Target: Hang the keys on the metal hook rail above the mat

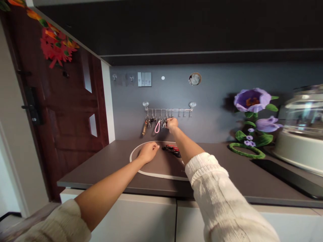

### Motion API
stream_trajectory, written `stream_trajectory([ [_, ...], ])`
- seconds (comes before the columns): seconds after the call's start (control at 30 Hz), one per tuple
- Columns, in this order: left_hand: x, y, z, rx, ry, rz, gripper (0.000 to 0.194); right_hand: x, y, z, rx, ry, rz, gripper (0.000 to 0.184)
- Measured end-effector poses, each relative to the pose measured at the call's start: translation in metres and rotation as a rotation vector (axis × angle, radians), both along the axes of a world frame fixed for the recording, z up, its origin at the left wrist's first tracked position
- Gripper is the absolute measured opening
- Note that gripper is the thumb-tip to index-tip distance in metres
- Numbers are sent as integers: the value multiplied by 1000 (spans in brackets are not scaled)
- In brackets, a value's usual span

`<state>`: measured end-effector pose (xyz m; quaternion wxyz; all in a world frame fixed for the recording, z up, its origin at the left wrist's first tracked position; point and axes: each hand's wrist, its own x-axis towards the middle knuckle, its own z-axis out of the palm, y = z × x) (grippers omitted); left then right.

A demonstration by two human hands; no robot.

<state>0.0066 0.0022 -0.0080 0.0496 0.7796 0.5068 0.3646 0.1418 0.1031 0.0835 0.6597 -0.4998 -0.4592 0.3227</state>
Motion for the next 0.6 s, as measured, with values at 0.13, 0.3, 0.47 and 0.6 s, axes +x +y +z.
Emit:
stream_trajectory([
  [0.13, 0, 0, 0, -24, 7, 2, 26, 0, -3, -1, -18, -1, 44, 21],
  [0.3, 0, 1, -1, -63, -2, 16, 25, 2, -11, -5, -33, -1, 54, 23],
  [0.47, -2, 5, -3, -51, 39, 23, 25, 7, -23, -13, -59, -13, 71, 20],
  [0.6, -4, 4, -3, -47, 55, 30, 24, 14, -35, -18, -76, -23, 80, 19],
])
